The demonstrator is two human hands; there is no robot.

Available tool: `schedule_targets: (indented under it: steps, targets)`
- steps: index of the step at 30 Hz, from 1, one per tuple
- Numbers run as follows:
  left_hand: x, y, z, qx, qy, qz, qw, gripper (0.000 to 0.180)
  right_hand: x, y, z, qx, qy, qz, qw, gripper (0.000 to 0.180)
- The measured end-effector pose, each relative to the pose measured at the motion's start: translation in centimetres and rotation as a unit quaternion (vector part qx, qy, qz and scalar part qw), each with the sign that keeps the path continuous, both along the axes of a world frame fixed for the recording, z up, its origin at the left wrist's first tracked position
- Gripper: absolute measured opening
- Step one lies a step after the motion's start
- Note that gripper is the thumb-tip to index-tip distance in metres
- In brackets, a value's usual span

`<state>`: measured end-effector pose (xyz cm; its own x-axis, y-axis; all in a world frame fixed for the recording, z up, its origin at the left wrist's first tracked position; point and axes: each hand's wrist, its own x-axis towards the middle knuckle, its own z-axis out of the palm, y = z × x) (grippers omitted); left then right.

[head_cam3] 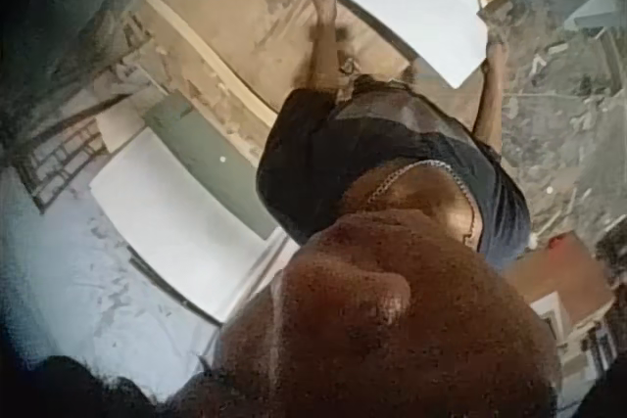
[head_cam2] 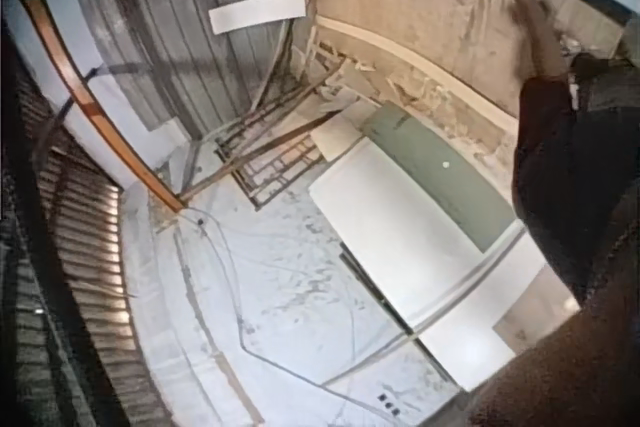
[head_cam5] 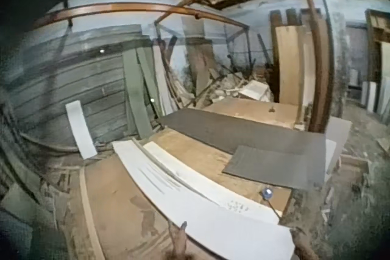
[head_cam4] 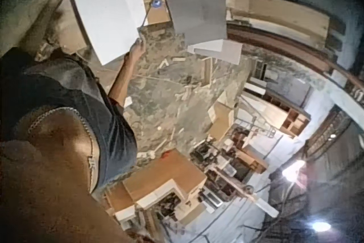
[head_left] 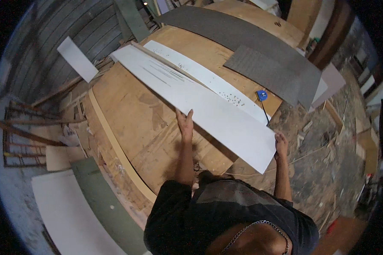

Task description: The person lifts, turns, and positions laminate sheets and wooden boards on a workbench, then measures the boards using a tape measure.

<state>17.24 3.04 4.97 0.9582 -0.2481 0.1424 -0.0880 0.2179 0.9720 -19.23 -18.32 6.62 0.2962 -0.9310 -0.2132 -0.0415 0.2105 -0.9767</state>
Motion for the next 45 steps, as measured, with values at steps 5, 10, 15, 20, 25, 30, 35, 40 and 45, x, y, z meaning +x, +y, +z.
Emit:
schedule_targets:
  steps: [5,10,15,20,25,30,35,40,45]
  targets:
    - [0.2,-2.6,8.8,0.052,-0.043,-0.093,0.993,0.081,-1.6,0.2,0.0,0.227,-0.095,0.073,0.967,0.024]
    - [1.5,-6.1,4.2,-0.045,-0.037,-0.225,0.973,0.084,-1.6,0.0,1.9,0.411,-0.300,-0.013,0.861,0.020]
    - [-8.0,-11.3,-1.4,0.027,0.338,-0.223,0.914,0.099,-3.2,1.6,3.6,0.396,-0.241,0.064,0.884,0.020]
    - [-9.7,-11.7,-1.4,-0.206,0.401,-0.202,0.870,0.078,-2.9,4.2,5.9,0.453,-0.310,0.100,0.830,0.028]
    - [-9.0,-11.5,0.7,-0.301,0.383,-0.082,0.870,0.064,-3.7,6.1,6.1,0.246,0.034,0.287,0.925,0.073]
    - [-8.8,-10.1,3.2,-0.261,0.305,0.031,0.915,0.053,-3.3,4.5,7.1,0.170,-0.091,0.196,0.962,0.092]
    - [-8.1,-9.1,2.7,-0.152,0.156,0.125,0.968,0.060,-0.7,2.5,5.8,0.043,-0.122,0.111,0.985,0.071]
    - [-7.5,-6.9,2.4,0.043,0.154,0.174,0.972,0.078,2.2,4.3,8.7,0.007,-0.125,0.094,0.988,0.047]
    - [-7.3,-5.9,2.6,-0.045,0.113,0.136,0.983,0.075,2.7,5.4,8.3,0.017,-0.154,0.087,0.984,0.047]
